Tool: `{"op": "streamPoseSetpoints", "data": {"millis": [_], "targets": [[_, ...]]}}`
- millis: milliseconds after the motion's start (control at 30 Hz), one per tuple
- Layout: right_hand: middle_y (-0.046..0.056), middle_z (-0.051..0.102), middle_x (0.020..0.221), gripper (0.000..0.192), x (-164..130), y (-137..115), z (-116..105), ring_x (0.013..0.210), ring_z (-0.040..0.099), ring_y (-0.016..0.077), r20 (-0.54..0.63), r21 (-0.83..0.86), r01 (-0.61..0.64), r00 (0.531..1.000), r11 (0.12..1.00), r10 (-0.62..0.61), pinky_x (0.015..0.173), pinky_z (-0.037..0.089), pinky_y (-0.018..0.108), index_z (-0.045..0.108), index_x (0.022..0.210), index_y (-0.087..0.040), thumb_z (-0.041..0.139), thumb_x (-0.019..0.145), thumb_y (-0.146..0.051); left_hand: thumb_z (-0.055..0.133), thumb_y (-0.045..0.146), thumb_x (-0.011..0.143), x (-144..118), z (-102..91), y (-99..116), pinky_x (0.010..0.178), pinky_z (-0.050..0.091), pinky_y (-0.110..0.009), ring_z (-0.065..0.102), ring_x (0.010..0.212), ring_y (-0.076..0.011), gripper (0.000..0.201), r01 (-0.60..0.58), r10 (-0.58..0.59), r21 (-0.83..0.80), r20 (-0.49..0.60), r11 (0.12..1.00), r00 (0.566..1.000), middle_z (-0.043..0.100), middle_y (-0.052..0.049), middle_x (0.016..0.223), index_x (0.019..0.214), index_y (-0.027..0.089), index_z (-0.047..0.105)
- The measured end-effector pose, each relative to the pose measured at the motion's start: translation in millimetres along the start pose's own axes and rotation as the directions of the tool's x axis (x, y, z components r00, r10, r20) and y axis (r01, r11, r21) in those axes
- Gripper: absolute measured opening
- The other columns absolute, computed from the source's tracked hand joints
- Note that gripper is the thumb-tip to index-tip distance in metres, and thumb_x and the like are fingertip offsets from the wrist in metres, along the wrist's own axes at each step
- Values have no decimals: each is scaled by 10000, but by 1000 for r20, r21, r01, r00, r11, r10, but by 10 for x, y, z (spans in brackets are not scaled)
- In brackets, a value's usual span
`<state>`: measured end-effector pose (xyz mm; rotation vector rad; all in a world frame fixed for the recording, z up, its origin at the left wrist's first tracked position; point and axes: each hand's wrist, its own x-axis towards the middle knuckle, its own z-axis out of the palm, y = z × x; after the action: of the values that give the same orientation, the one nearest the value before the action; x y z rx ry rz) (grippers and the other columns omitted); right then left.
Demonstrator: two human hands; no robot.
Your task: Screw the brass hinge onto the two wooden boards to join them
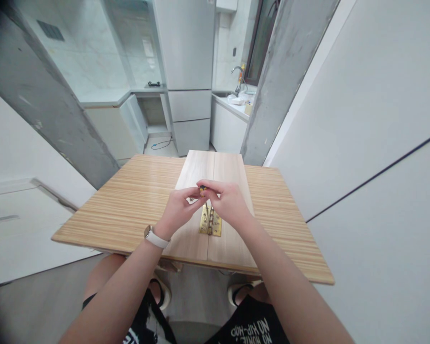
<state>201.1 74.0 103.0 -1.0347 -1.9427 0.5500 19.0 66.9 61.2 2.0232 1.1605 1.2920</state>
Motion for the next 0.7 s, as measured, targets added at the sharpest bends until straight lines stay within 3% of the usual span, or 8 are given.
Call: {"op": "streamPoseSetpoints", "data": {"millis": [200, 400, 567, 700], "targets": [[23, 848, 1047, 290, -128, -66, 100, 914, 812, 230, -127, -55, -31, 992, 998, 24, 822, 630, 330, 833, 1139, -267, 640, 937, -187, 703, 347, 975, 92, -101, -47, 719, 525, -254, 751, 782, -175, 192, -57, 57, 1, 118, 998, 991, 820, -27, 869, 970, 185, 806], [29, 837, 1115, 297, -214, -122, 220, 1008, 806, 259, -231, -71, -61, 972, 996, 44, 851, 644, 348, 826, 1170, -297, 640, 954, -215, 705, 304, 960, 151, -169, -78, 721, 551, -245, 754, 792, -176, 154, -61, 70, -51, 207, 997, 976, 813, -8, 846, 949, 197, 816], [28, 839, 1100, 304, -202, -164, 217, 951, 811, 264, -200, -60, -71, 978, 996, 58, 846, 650, 377, 818, 1188, -310, 645, 955, -220, 715, 330, 958, -6, -31, -34, 811, 605, -313, 780, 855, -211, 148, 10, -10, -24, 20, 1000, 1000, 830, -40, 933, 1000, 222, 808], [34, 839, 1103, 284, -153, -153, 135, 969, 807, 259, -117, -35, -60, 992, 998, 56, 919, 640, 394, 830, 1150, -292, 659, 939, -210, 728, 350, 958, -154, 141, 35, 810, 598, -323, 774, 883, -216, 164, 64, -55, 51, -158, 997, 986, 826, -55, 985, 1051, 229, 787]]}}
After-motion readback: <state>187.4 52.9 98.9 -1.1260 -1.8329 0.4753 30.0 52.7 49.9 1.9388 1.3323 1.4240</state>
